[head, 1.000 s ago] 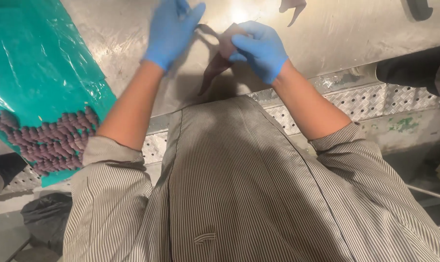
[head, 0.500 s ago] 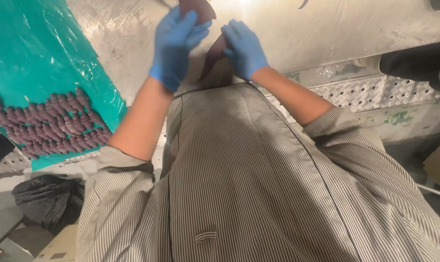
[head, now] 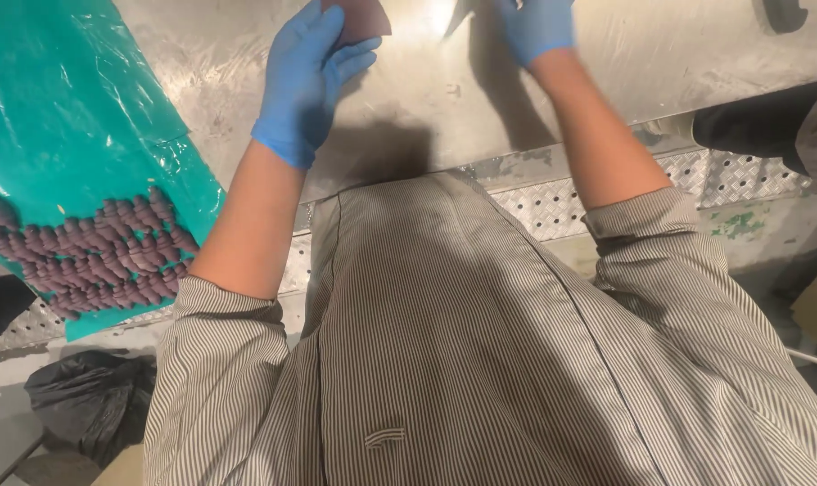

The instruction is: Shaping small portions of purple dough or fondant into uniform conical shapes on a stainless steel work surface.

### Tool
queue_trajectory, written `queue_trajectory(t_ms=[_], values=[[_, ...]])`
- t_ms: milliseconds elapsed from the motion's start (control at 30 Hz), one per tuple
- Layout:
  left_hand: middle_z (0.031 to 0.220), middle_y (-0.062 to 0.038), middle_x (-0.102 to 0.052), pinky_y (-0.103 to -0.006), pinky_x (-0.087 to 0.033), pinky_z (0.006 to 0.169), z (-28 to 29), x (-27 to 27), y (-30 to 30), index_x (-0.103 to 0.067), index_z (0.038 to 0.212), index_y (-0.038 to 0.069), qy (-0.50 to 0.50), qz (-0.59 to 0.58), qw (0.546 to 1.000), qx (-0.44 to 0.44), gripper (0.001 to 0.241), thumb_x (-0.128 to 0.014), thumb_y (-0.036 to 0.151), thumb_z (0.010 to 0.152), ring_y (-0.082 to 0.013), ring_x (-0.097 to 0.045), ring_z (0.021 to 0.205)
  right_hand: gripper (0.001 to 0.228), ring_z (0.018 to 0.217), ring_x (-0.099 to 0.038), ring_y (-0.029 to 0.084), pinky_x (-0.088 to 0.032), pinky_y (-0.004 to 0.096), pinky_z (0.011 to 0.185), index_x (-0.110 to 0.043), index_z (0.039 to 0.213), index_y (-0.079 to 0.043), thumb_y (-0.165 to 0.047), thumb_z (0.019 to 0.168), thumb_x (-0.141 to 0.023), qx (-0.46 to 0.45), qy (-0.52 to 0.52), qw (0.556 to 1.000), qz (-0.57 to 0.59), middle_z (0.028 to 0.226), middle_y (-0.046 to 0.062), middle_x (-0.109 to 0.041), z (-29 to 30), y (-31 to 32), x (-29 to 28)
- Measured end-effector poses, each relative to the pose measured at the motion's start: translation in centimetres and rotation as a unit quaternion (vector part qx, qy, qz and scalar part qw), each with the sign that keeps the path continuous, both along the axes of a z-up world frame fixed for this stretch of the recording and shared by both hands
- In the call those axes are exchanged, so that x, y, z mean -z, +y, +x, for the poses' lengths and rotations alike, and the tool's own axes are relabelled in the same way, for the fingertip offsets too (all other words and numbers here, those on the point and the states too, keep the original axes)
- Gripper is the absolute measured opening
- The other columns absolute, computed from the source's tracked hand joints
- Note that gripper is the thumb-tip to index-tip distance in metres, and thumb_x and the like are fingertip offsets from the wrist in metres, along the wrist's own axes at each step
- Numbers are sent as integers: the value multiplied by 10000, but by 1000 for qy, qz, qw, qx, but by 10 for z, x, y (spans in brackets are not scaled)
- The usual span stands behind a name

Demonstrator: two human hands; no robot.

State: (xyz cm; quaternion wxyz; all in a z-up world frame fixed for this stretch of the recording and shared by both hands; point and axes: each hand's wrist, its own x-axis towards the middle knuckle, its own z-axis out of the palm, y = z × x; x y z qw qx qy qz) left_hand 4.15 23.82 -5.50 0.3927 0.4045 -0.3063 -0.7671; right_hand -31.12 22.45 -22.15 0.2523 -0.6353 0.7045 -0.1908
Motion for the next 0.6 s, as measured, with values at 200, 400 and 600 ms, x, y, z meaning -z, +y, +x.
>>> queue_trajectory(t_ms=[200,400,600], values=[[1215,-108,-699,-338,-595,967,-20,26,-3,-606,1291,-13,38,23,999,27,408,-509,322,1079,-215,-715,1116,296,915,-713,225,-583,356,821,-710,1169,3,-262,1063,-632,-58,-449,882,129,1035,120,-743,60,17,-123],[1129,-115,-719,-317,-610,887,-28,63,-6,-636,1248,-14,12,117,990,79,414,-508,319,1037,-210,-731,1020,233,813,-693,169,-599,314,771,-692,1114,-31,-245,1029,-654,28,-539,792,285,978,72,-726,102,13,-104],[1024,-116,-758,-345,-636,832,-40,119,-60,-689,1107,-8,1,66,996,64,273,-613,233,1006,-198,-751,902,206,901,-724,176,-625,337,868,-719,1011,10,-184,1036,-653,-44,-604,763,226,955,93,-739,99,-18,-81]])
